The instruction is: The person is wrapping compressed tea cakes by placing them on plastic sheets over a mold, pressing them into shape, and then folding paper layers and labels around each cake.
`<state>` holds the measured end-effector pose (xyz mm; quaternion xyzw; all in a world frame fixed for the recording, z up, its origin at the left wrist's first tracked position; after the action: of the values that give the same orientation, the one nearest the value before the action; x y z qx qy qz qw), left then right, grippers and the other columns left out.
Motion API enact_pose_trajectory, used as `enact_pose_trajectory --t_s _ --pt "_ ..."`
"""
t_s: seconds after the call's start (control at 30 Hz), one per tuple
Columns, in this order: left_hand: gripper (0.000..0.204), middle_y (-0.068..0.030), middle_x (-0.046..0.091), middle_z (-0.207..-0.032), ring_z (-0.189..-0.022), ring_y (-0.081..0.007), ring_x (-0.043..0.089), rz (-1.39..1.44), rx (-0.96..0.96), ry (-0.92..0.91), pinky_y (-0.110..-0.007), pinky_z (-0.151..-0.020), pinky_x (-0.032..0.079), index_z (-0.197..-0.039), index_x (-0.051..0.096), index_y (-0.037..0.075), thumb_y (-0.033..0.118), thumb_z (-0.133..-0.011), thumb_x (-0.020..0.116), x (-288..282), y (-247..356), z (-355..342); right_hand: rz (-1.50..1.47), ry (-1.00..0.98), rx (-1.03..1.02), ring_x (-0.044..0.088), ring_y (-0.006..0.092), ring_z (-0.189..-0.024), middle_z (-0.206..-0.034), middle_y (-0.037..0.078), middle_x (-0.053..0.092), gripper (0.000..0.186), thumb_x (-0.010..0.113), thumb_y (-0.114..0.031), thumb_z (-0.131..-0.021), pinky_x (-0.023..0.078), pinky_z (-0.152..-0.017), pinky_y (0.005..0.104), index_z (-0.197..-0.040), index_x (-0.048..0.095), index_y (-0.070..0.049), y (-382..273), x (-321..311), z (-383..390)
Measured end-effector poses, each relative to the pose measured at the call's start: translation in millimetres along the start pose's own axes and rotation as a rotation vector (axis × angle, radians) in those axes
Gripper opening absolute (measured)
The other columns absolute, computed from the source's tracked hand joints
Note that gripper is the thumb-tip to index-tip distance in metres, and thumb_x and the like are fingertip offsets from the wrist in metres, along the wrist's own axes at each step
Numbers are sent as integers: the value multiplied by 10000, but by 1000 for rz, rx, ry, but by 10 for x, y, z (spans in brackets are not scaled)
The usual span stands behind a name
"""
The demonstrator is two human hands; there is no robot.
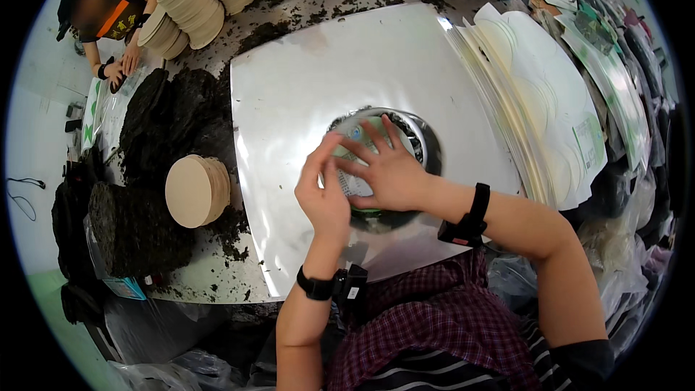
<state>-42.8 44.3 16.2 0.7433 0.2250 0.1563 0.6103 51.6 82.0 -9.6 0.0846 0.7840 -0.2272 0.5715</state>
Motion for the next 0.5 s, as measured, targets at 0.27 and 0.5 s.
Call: enact_pose_trajectory --t_s 0.27,0.5 --pt "283 -78 697 -1123 -1042 -121 614 16 -417 -221 -264 -934 465 -1134 688 -3 -68 -916 519 -601 -524 313 -118 326 383 562 261 -1153 -1258 150 573 591 792 -286 -794 456 -974 361 -1282 563 -43 794 -994 372" --pt "426 -101 627 -1172 -1130 -204 570 176 -254 -344 -351 -989 457 -1320 524 44 15 -901 596 -334 -121 466 -1058 64 675 536 170 -1112 -1196 50 575 481 645 -287 -933 434 -958 336 -1316 492 -40 1657 -953 172"
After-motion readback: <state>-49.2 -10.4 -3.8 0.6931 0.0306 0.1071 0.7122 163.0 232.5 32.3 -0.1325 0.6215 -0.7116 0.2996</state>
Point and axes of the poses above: each hand's wrist, its own z-axis away from the middle knuckle, its own x-axis out of the palm, y = z × x, the point moved 10 cm from there along -z, towards the middle knuckle
